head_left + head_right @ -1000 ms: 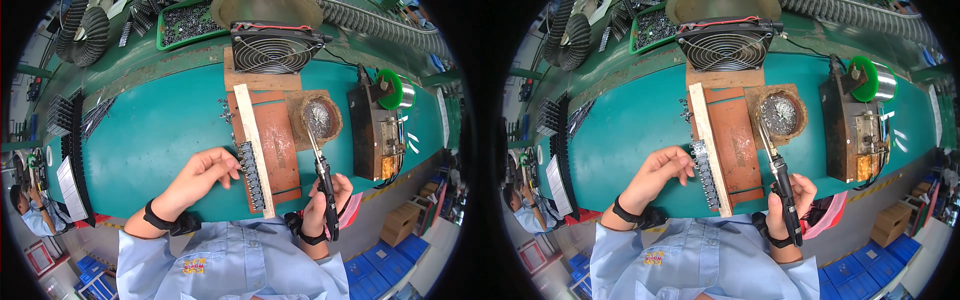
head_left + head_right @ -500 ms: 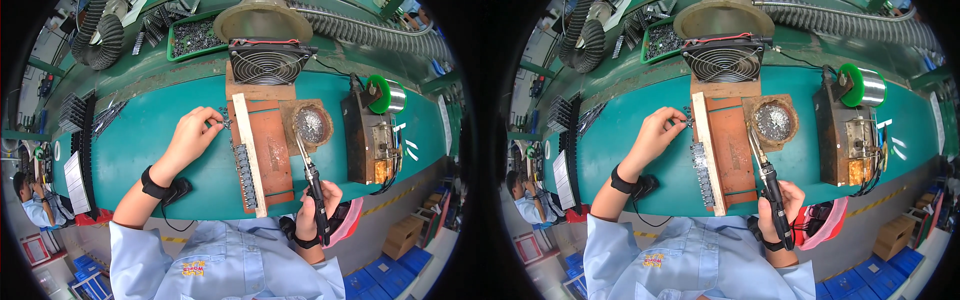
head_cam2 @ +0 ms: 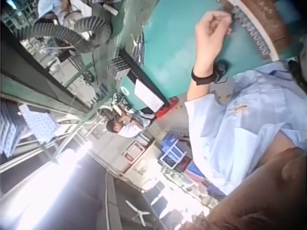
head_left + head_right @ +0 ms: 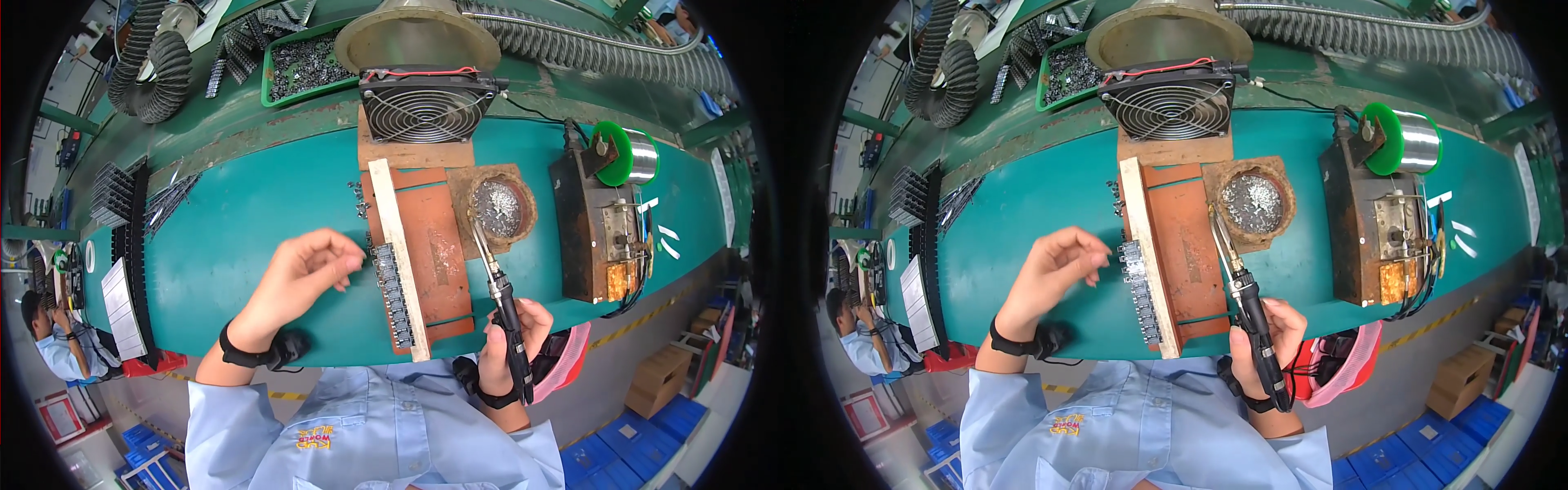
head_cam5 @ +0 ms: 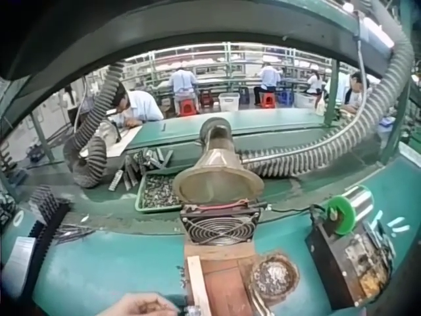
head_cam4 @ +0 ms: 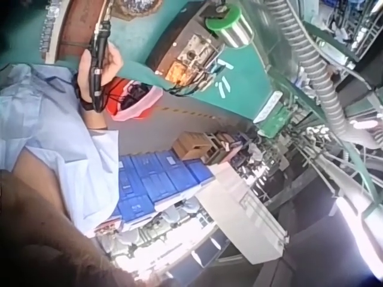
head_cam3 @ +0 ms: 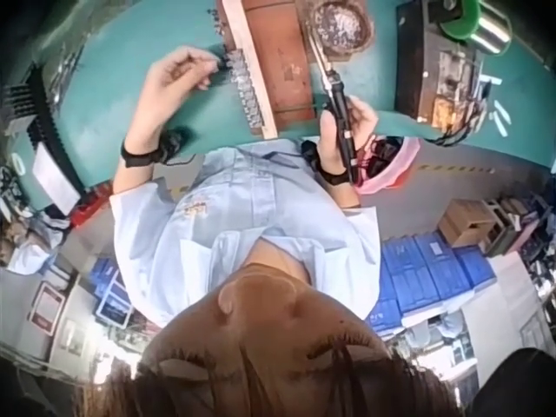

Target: Soldering small electronic components onto a long PCB strip at a factory workbench.

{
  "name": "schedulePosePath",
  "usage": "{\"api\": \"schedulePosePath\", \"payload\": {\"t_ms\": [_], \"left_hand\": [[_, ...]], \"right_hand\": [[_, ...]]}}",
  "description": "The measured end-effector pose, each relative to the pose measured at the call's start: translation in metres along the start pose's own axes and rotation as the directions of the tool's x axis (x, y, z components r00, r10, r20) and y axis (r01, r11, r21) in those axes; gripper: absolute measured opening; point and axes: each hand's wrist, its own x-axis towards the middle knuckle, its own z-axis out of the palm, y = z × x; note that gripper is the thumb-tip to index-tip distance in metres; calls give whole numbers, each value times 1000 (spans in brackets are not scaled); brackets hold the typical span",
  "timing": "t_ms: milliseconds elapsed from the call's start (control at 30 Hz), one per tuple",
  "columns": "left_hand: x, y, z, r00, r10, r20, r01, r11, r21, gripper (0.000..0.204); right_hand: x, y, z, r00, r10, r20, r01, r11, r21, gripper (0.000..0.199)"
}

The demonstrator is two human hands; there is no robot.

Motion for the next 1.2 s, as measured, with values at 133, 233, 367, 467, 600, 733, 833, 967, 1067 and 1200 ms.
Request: {"api": "schedulePosePath", "payload": {"t_ms": [133,233,367,467,600,733,833,967,1067,1200], "left_hand": [[-8,-1,-1,988,-126,85,139,975,-176,11],[-7,-5,-3,982,-141,128,166,963,-213,11],[-11,-9,1,967,-186,173,226,942,-247,11],[-10,-14,5,964,-189,188,236,932,-275,13],[-8,-23,8,971,-141,194,198,926,-322,18],[-6,-28,12,970,-139,198,201,919,-340,23],[-4,-27,13,965,-165,203,228,912,-340,24],[-1,-28,16,959,-180,218,251,900,-356,24],[-1,-30,16,964,-147,223,220,910,-351,25],[-4,-32,15,968,-104,230,182,919,-349,23]], "right_hand": [[-1,1,0,1000,12,0,-12,1000,-22,47],[-1,0,0,1000,14,10,-13,999,-44,46],[-1,2,1,1000,4,-6,-5,999,-52,46],[-2,2,1,1000,12,-15,-13,999,-51,46],[-1,2,3,1000,7,-30,-9,999,-41,46],[0,4,3,1000,-4,-27,3,999,-36,46],[0,4,2,1000,0,-25,-1,999,-34,48],[-1,5,1,999,9,-36,-10,999,-32,50],[-2,6,1,999,7,-36,-8,999,-40,52],[-2,5,1,999,6,-40,-8,999,-41,54]]}}
